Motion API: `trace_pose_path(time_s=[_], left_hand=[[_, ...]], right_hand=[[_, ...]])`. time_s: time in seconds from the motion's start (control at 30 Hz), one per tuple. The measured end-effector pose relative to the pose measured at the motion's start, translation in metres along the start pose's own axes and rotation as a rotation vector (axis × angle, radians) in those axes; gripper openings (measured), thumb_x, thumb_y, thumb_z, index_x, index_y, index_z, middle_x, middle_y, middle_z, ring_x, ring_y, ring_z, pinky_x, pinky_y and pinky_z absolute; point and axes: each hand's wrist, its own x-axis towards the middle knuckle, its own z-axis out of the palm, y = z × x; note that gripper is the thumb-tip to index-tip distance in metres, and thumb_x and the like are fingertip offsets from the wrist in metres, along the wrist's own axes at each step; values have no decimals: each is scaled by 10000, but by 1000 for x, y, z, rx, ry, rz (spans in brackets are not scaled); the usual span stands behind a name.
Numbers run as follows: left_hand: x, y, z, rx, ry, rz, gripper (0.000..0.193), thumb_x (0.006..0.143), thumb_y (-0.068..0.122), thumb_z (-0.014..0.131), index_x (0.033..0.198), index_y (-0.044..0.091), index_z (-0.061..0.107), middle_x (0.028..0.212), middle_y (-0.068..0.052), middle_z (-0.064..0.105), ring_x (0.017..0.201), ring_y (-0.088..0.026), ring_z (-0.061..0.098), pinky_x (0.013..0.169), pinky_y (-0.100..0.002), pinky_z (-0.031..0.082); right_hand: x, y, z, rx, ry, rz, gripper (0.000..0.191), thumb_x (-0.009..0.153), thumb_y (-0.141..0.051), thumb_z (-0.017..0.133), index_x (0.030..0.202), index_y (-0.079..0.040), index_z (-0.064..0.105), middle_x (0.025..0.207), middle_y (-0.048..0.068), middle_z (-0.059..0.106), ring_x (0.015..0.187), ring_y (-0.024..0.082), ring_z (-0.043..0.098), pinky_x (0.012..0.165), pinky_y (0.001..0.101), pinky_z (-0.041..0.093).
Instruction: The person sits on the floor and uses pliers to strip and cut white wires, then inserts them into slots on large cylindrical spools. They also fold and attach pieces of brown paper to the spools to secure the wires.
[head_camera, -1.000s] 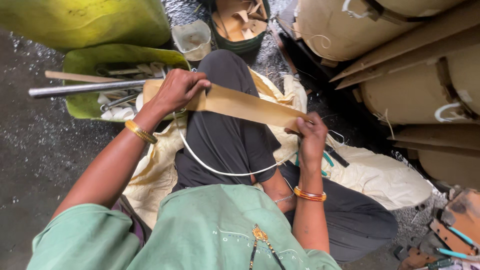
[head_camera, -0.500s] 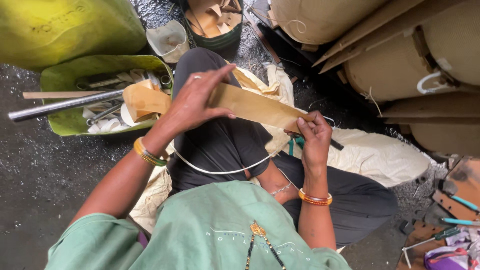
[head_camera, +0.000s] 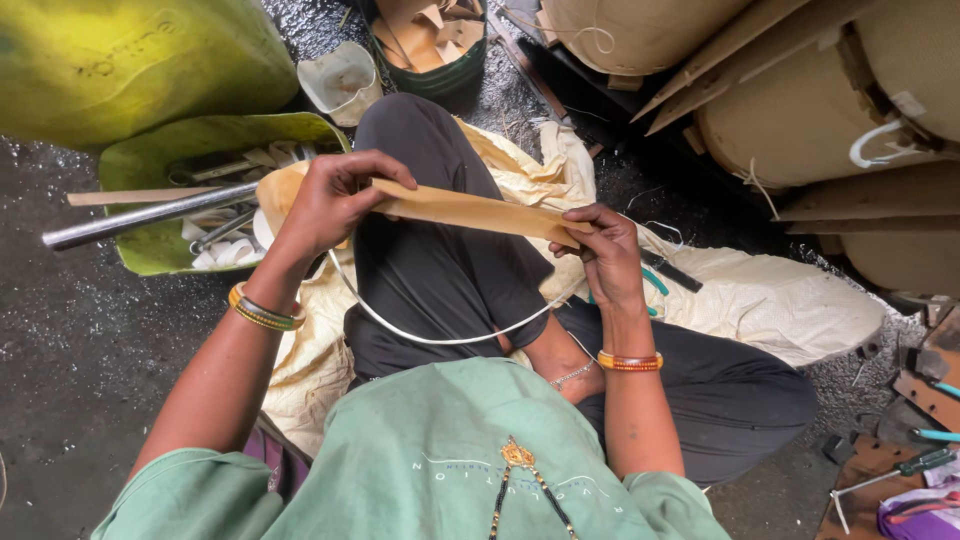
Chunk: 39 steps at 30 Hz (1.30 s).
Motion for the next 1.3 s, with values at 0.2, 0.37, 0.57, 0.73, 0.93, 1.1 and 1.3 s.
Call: trace_pose_path(time_s=[0.2, 0.37, 0.57, 0.73, 0.93, 1.1, 1.3], left_hand=[[-6, -19, -13, -25, 15, -60, 282, 860, -83, 494, 974, -23, 745, 949, -38, 746, 892, -84, 685, 864, -222, 549], [-11, -24, -17, -8, 49, -20, 284, 861, 11, 468, 958, -22, 733, 912, -38, 721, 859, -77, 632, 848, -224, 508], [-15, -13, -15, 194, 57, -37, 190, 998, 135, 646, 942, -14, 751, 878, -48, 749, 836, -72, 658, 793, -230, 511], [-19, -12, -10, 242, 65, -157, 94, 881, 21, 759, 970, -4, 775, 811, -34, 766, 726, -65, 700, 679, -227, 574], [-19, -32, 9, 130, 150, -213, 86, 860, -10, 745, 940, -12, 776, 768, -55, 757, 673, -79, 699, 632, -241, 573], [-35, -24, 8, 59, 170, -196, 72, 872, 20, 738, 934, -10, 760, 761, -44, 758, 674, -78, 713, 642, -240, 574], [-83, -1, -1, -211, 370, -310, 170, 872, 17, 662, 1028, 27, 729, 939, 20, 729, 670, -68, 661, 659, -229, 544]], right_hand=[[22, 24, -6, -91, -164, 18, 114, 949, 68, 600, 1004, 52, 699, 939, 150, 717, 830, 243, 737, 809, 356, 621], [28, 35, -3, -164, -187, 5, 175, 913, 63, 564, 991, 53, 720, 954, 145, 702, 867, 225, 729, 840, 337, 619], [30, 42, 12, -274, -117, 1, 102, 945, -17, 641, 963, 47, 719, 899, 111, 722, 790, 174, 728, 776, 269, 605], [39, 61, 8, -404, 15, 48, 184, 860, -13, 761, 1025, -10, 679, 828, 69, 723, 683, 105, 663, 649, 237, 543], [66, 79, -9, -434, -6, 129, 68, 895, 9, 755, 929, 27, 699, 812, 65, 703, 674, 105, 657, 640, 234, 533], [92, 29, 22, -661, -68, 167, 64, 880, 25, 757, 926, 35, 714, 805, 78, 711, 675, 121, 645, 626, 256, 519], [167, -34, 145, -1102, -275, -494, 223, 958, -38, 708, 1179, -26, 692, 1085, 120, 768, 945, 177, 735, 886, 310, 571]])
